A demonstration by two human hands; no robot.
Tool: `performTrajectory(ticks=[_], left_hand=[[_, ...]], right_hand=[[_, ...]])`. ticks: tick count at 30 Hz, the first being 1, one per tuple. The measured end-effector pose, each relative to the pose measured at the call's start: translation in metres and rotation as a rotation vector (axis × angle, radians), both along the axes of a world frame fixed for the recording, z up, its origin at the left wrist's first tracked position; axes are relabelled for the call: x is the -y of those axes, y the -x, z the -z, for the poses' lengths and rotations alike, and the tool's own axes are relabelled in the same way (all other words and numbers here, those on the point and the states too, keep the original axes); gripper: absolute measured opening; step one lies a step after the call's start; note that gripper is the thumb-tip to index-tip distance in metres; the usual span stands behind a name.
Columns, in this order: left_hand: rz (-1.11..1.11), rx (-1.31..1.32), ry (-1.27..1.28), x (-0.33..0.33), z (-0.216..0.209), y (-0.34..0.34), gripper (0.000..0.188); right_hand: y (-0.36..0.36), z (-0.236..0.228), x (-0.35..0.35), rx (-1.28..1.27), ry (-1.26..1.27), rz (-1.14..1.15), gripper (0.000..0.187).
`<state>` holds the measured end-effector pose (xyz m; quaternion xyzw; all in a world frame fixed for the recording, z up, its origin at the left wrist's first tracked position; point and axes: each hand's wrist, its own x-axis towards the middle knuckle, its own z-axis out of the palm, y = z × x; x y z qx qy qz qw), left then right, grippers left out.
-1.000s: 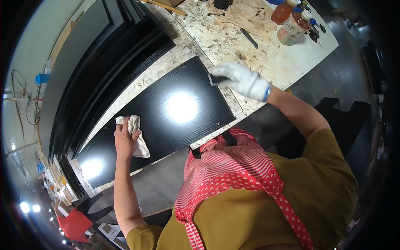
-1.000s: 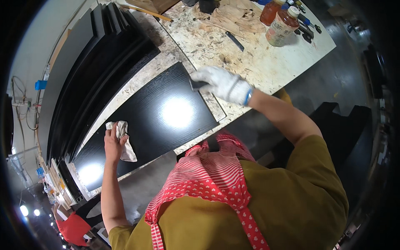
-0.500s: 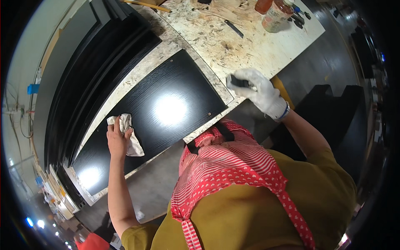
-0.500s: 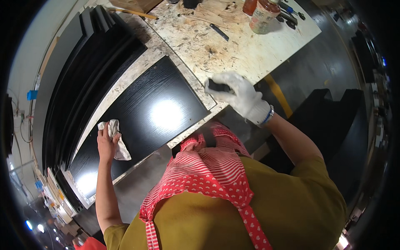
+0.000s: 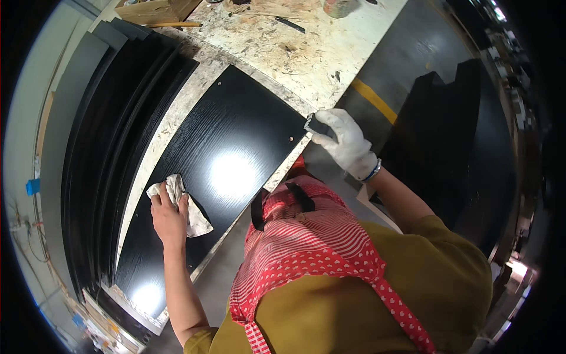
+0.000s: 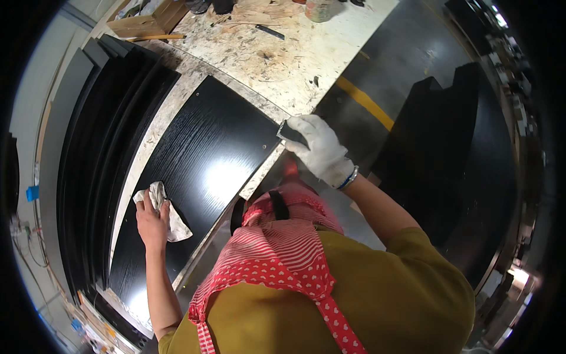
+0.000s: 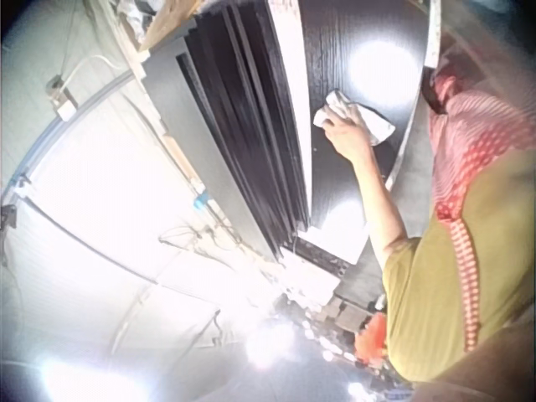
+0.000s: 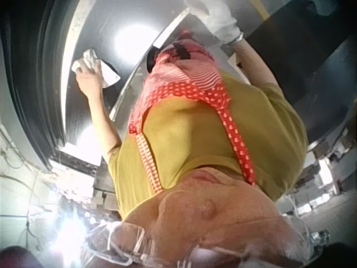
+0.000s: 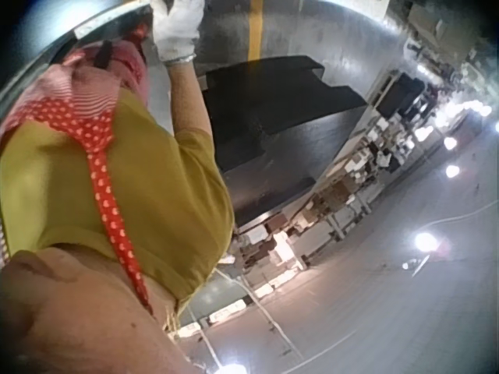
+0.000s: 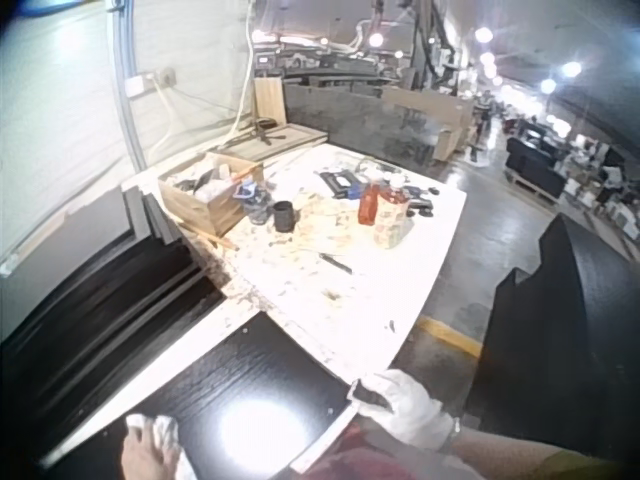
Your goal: Cleaning and wiping down black finished wood or composite furniture panels.
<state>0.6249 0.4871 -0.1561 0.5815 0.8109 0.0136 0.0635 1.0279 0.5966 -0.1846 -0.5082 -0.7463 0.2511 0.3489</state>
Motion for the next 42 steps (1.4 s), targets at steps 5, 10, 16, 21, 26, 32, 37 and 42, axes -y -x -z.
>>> performTrajectory(ticks=[5,10,16,21,26,32,37,42], left_hand=[[0.076,-0.005,-0.006,0.003,-0.001,0.008,0.061],[0.153,0.004,-0.017,0.004,-0.001,0.011,0.061],[0.194,0.016,-0.036,0.004,0.002,0.016,0.059],[0.178,0.442,-0.129,0.021,-0.012,0.041,0.054],[-0.035,0.196,-0.033,0.119,-0.031,0.161,0.051],[-0.362,0.119,0.165,0.266,0.015,0.290,0.057],[-0.183,0.127,0.160,0.270,0.024,0.302,0.061],[-0.186,0.097,0.156,0.273,0.025,0.305,0.063]], right_hand=[[0.040,-0.016,0.072,0.197,0.031,-0.147,0.048],[0.044,-0.017,0.055,-0.014,-0.193,0.176,0.041],[0.063,0.011,0.061,0.221,-0.197,0.202,0.042],[0.136,-0.007,0.146,0.111,-0.093,-0.161,0.047],[0.097,-0.005,0.097,0.055,-0.154,0.211,0.045],[0.114,0.023,0.111,0.228,-0.149,0.101,0.042],[0.195,-0.010,0.201,0.191,0.028,-0.482,0.042],[0.164,-0.006,0.169,0.078,-0.123,-0.133,0.044]])
